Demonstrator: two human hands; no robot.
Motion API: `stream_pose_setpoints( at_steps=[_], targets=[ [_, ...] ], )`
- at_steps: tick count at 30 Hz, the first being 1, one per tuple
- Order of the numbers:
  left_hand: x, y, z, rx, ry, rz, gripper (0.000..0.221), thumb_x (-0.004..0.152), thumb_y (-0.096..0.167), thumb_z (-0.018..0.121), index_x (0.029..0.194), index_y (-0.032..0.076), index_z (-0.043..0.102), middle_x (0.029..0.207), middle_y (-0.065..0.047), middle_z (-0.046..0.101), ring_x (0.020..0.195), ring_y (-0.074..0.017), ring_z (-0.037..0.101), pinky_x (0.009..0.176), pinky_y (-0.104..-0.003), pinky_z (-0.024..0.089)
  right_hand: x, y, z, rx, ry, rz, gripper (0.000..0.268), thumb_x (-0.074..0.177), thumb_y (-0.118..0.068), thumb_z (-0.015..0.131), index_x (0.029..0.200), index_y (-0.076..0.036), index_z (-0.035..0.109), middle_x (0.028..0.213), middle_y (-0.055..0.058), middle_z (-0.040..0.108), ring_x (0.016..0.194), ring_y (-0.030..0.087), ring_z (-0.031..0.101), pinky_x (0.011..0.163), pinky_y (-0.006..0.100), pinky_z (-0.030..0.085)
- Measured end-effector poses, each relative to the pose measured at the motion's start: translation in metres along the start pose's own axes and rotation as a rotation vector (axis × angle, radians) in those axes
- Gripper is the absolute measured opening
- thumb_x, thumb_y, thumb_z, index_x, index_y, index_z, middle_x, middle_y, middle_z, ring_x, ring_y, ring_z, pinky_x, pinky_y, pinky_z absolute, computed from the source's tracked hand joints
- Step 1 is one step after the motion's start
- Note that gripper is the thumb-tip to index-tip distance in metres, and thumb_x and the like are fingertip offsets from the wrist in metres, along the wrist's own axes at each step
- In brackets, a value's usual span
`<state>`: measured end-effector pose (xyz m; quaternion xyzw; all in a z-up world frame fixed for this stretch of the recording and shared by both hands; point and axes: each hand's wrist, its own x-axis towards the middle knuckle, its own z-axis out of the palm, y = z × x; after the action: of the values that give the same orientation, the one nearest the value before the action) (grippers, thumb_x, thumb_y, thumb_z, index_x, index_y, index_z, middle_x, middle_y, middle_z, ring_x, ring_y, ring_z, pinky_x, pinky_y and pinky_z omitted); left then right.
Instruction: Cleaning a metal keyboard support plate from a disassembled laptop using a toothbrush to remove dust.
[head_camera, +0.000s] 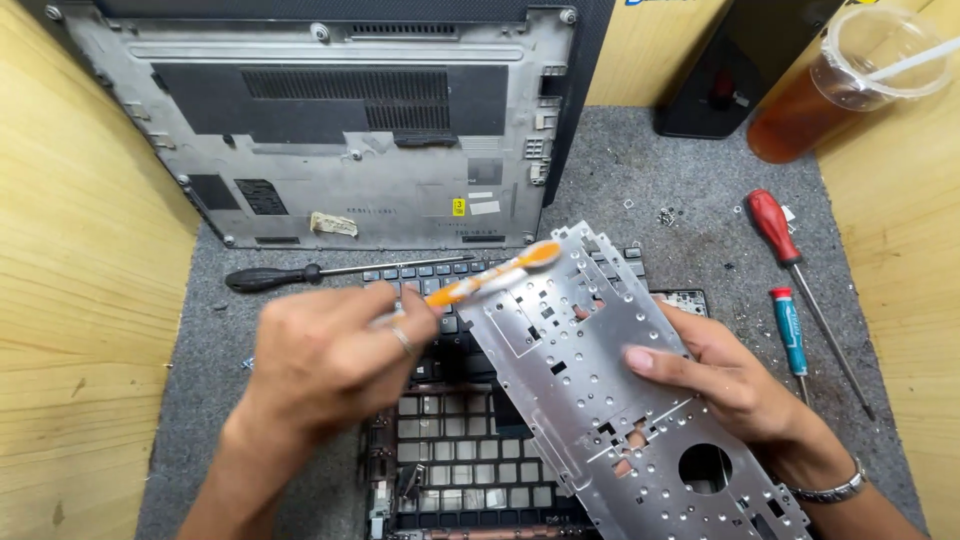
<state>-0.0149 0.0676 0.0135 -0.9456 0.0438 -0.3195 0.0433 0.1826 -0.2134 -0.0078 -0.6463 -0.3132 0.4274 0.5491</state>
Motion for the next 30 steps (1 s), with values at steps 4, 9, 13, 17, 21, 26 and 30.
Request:
stream_pose_setpoints(
  at_steps=[4, 9, 13, 17, 21, 26, 30],
  targets=[
    [0.006, 0.008, -0.002, -0.179, 0.031, 0.197, 0.017, 0.102, 0.011, 0.044, 0.097, 0.014, 0.06, 0.069, 0.001, 0.053, 0.049, -0.0136, 0.048, 0.04, -0.031, 0.039, 0.003, -0.008, 0.003, 0.051, -0.045, 0.048, 0.048, 0.088, -0.024, 0.068, 0.126, 0.005, 0.07, 0.103, 0.013, 0.077, 0.083, 0.025, 0.076, 0.07, 0.033, 0.062],
    [0.006, 0.017, 0.004, -0.026, 0.105, 0.115, 0.023, 0.107, 0.019, 0.049, 0.089, 0.015, 0.064, 0.069, -0.002, 0.068, 0.04, -0.0069, 0.045, 0.03, -0.025, 0.028, 0.0, -0.007, 0.007, 0.01, -0.079, 0.02, 0.049, 0.089, -0.026, 0.066, 0.13, 0.001, 0.068, 0.11, 0.012, 0.079, 0.09, 0.024, 0.079, 0.078, 0.034, 0.064],
    [0.007, 0.022, -0.003, -0.088, 0.06, 0.151, 0.013, 0.097, 0.004, 0.058, 0.095, 0.015, 0.065, 0.073, 0.001, 0.052, 0.052, -0.0144, 0.045, 0.046, -0.03, 0.034, -0.001, -0.008, 0.009, -0.036, -0.075, 0.053, 0.044, 0.089, -0.023, 0.068, 0.127, 0.001, 0.072, 0.113, 0.009, 0.078, 0.097, 0.019, 0.073, 0.085, 0.03, 0.055],
    [0.013, 0.043, -0.006, -0.17, 0.05, 0.209, 0.012, 0.101, 0.003, 0.057, 0.095, 0.012, 0.061, 0.072, -0.002, 0.052, 0.05, -0.015, 0.046, 0.044, -0.031, 0.037, -0.001, 0.009, 0.001, -0.046, -0.098, -0.003, 0.053, 0.09, -0.021, 0.069, 0.139, -0.002, 0.062, 0.127, 0.007, 0.072, 0.112, 0.017, 0.065, 0.1, 0.028, 0.047],
    [0.01, 0.034, 0.003, -0.156, 0.077, 0.129, 0.016, 0.097, 0.005, 0.053, 0.091, 0.015, 0.064, 0.074, 0.001, 0.063, 0.05, -0.0138, 0.053, 0.044, -0.029, 0.04, -0.001, -0.01, 0.01, -0.046, -0.087, 0.011, 0.062, 0.089, -0.022, 0.067, 0.147, -0.004, 0.053, 0.149, 0.007, 0.063, 0.135, 0.018, 0.059, 0.115, 0.033, 0.041],
    [0.019, 0.046, -0.005, -0.163, 0.117, 0.266, 0.015, 0.1, 0.004, 0.068, 0.09, 0.015, 0.066, 0.069, 0.004, 0.047, 0.054, -0.0092, 0.044, 0.046, -0.026, 0.036, -0.003, 0.012, -0.004, -0.204, -0.09, -0.04, 0.078, 0.087, -0.018, 0.072, 0.157, -0.008, 0.039, 0.151, 0.003, 0.053, 0.127, 0.015, 0.054, 0.109, 0.027, 0.035],
    [0.011, 0.026, -0.004, -0.014, 0.056, 0.128, 0.017, 0.098, 0.008, 0.055, 0.09, 0.015, 0.068, 0.072, -0.001, 0.058, 0.046, -0.0131, 0.044, 0.041, -0.029, 0.03, -0.002, -0.001, 0.008, -0.139, -0.052, -0.032, 0.072, 0.087, -0.022, 0.069, 0.153, -0.009, 0.044, 0.161, 0.006, 0.046, 0.146, 0.017, 0.045, 0.119, 0.034, 0.031]
  ],
)
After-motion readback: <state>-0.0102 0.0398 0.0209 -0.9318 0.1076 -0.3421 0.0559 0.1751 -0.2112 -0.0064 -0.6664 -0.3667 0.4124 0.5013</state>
